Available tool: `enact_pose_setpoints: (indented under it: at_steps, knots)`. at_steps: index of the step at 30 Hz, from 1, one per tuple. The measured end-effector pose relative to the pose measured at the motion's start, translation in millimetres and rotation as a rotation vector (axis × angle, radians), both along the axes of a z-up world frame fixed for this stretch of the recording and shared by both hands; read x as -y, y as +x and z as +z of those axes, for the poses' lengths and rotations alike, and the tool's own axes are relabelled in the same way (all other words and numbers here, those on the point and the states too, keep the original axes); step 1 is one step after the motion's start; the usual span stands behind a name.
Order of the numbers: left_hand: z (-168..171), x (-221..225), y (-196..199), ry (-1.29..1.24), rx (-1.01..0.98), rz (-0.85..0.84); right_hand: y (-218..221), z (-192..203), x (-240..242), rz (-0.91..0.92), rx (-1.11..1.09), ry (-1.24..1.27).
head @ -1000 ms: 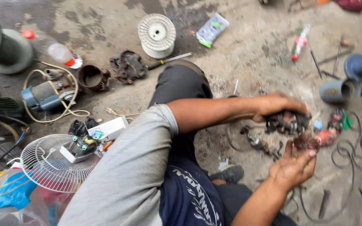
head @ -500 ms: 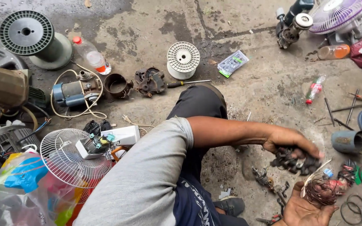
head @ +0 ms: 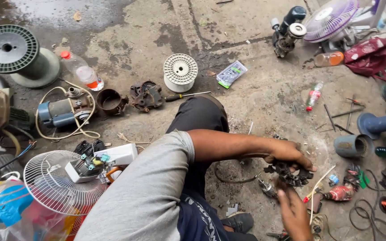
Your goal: Inspecting and untangling copper windings on an electric motor stator as part of a repair process.
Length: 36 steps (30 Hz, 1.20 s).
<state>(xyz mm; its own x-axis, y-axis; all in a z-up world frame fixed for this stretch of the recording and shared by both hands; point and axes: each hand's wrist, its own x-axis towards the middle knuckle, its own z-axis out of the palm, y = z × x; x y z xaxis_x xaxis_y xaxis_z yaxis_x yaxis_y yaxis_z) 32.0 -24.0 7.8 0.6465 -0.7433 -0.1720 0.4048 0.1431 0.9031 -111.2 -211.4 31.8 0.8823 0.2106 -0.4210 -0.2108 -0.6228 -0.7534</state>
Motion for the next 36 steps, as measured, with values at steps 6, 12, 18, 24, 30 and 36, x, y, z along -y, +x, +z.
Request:
enact_pose_setpoints:
  at_steps: [6, 12, 18, 24, 30, 36]
  knots:
    - [12.0, -12.5, -4.9, 0.162, 0.089, 0.05, 6.9, -6.8, -42.5, -0.174, 0.877, -0.534]
    - [-13.6, 6.9, 1.8, -0.284, -0.257, 0.253, 5.9, -27.8, -42.1, -0.57, 0.723, -0.01]
    - [9.9, -10.7, -11.3, 0.2, 0.154, -0.011, 3.6, 21.0, -56.5, -0.677, 0.851, 0.439]
    - [-8.7, -3.3, 5.0, -0.314, -0.238, 0.154, -1.7, -1.4, -33.7, -0.827, 0.702, 0.832]
    - [28.2, -30.0, -19.6, 0.119, 0.112, -0.184, -2.1, 25.4, -12.6, -0.746, 0.621, 0.968]
    - [0.6, -19.7, 4.5, -0.291, -0.264, 0.093, -13.7, 12.7, -9.5, -0.689, 0.439, 1.288]
